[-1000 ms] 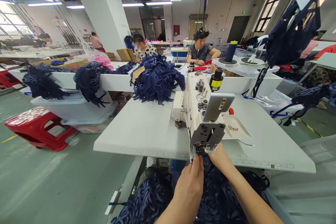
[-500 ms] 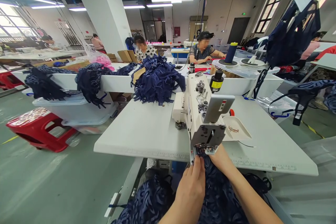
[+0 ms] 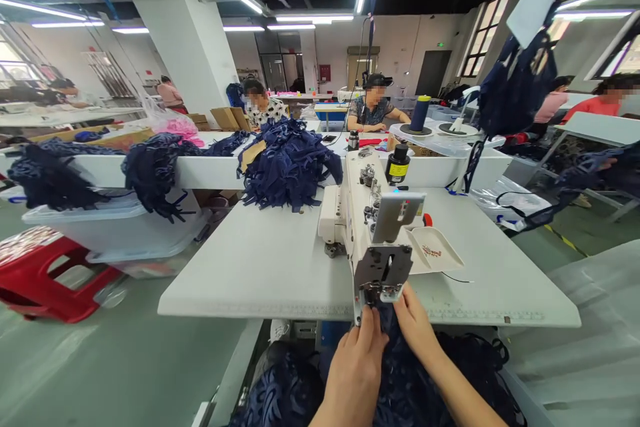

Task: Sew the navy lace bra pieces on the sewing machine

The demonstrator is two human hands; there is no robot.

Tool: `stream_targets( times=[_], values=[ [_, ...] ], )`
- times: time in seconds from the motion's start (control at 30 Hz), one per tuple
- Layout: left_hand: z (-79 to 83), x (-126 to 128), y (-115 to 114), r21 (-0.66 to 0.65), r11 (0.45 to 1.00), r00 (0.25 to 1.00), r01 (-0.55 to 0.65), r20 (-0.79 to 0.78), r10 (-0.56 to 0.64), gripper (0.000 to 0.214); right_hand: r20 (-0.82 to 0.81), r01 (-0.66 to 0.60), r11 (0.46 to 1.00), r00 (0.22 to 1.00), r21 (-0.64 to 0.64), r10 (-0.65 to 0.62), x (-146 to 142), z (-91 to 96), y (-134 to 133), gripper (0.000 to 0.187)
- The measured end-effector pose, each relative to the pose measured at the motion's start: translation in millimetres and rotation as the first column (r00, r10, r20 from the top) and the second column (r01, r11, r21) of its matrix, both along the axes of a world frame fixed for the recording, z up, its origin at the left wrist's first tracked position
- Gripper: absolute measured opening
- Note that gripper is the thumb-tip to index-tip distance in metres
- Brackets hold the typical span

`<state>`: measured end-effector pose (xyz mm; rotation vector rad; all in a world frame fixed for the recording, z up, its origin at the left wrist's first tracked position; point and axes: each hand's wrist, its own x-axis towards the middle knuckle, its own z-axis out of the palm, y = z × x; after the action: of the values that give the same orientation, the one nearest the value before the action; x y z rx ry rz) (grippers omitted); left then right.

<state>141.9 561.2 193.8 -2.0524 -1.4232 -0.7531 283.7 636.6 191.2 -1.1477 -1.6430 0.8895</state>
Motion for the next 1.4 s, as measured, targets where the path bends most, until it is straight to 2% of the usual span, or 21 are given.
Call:
stream_targets(
  times=[0.1,0.17,0.23,0.3,0.4,0.5,0.57,0.6,0.63,0.7,0.77,0.83,0.87,0.93,1.0,1.07,1.17,1.23,1.3,1.33,1.4],
  values=[
    [-1.9,-4,2,0.001,0.998,0.998,0.059,-0.013,-0.059,0.034,0.032,-0.163,0.986,0.986,-0.02,0.164,17,-29.6,-16,0.049],
    [-5.0,-8,3,-0.013,0.996,0.996,0.083,0.017,-0.083,0.037,0.14,-0.305,0.948,0.939,-0.086,0.314,32,-45.3,-27,0.054],
    [-6.6,-14,1,-0.071,0.987,0.986,0.141,0.095,-0.134,0.043,0.28,-0.334,0.915,0.877,-0.225,0.389,51,-55.6,-39,0.05],
    [-5.7,-26,-4,-0.176,0.946,0.953,0.271,0.187,-0.238,0.043,0.397,-0.276,0.873,0.806,-0.402,0.438,73,-59.0,-51,0.034],
    [-3.0,-54,-10,-0.283,0.839,0.871,0.466,0.315,-0.377,0.041,0.427,-0.249,0.786,0.727,-0.566,0.538,108,-47.8,-65,0.021],
    [-4.2,-80,-10,-0.347,0.799,0.86,0.491,0.341,-0.38,0.037,0.333,-0.35,0.717,0.706,-0.602,0.625,125,-19.3,-73,0.003],
    [-6.5,-80,-9,-0.369,0.813,0.887,0.451,0.286,-0.362,0.023,0.229,-0.451,0.664,0.698,-0.597,0.679,118,2.2,-77,0.021],
    [-7.2,-73,-9,-0.38,0.803,0.884,0.459,0.284,-0.371,0.026,0.185,-0.494,0.655,0.7,-0.571,0.69,109,11.8,-78,0.027],
    [-7.0,-62,-11,-0.406,0.766,0.863,0.499,0.319,-0.392,0.038,0.156,-0.523,0.665,0.712,-0.534,0.685,97,20.3,-79,0.03],
    [-2.2,-35,-17,-0.509,0.596,0.777,0.621,0.499,-0.383,0.055,0.123,-0.553,0.707,0.743,-0.441,0.657,72,33.7,-79,0.035],
    [9.5,-14,-23,-0.621,0.402,0.731,0.673,0.643,-0.229,0.058,0.096,-0.574,0.736,0.761,-0.359,0.641,53,44.8,-77,0.039],
    [26.7,-8,-26,-0.69,0.26,0.723,0.676,0.689,-0.051,0.049,0.126,-0.583,0.754,0.759,-0.302,0.638,48,55.8,-72,0.042],
    [36.1,-11,-26,-0.703,0.217,0.716,0.678,0.698,0.021,0.047,0.17,-0.582,0.764,0.753,-0.28,0.635,50,61.5,-68,0.042],
    [53.7,-25,-23,-0.698,0.186,0.687,0.692,0.715,0.129,0.049,0.235,-0.571,0.775,0.741,-0.272,0.629,58,72.2,-58,0.039],
    [66.3,-42,-20,-0.683,0.234,0.657,0.692,0.73,0.186,0.049,0.23,-0.545,0.785,0.757,-0.294,0.612,63,80.1,-48,0.03],
    [72.8,-57,-15,-0.685,0.332,0.661,0.649,0.723,0.201,0.047,0.164,-0.495,0.808,0.811,-0.319,0.562,59,83.0,-39,0.024],
    [73.1,-71,-5,-0.704,0.497,0.727,0.508,0.659,0.19,0.043,0.126,-0.368,0.894,0.904,-0.253,0.408,36,75.7,-27,0.017],
    [68.9,-74,2,-0.666,0.666,0.805,0.335,0.57,0.166,0.037,0.14,-0.262,0.951,0.948,-0.161,0.285,16,64.4,-21,0.016],
    [62.0,-71,6,-0.468,0.871,0.882,0.148,0.46,0.097,0.029,0.143,-0.172,0.981,0.973,-0.084,0.183,1,51.9,-18,0.018],
    [57.8,-68,7,-0.331,0.937,0.918,0.108,0.396,0.034,0.027,0.133,-0.142,0.988,0.98,-0.063,0.149,-4,46.3,-17,0.02],
    [48.2,-57,5,-0.144,0.973,0.959,0.181,0.243,-0.143,0.027,0.101,-0.122,0.991,0.987,-0.049,0.126,-7,38.7,-15,0.021]
  ],
)
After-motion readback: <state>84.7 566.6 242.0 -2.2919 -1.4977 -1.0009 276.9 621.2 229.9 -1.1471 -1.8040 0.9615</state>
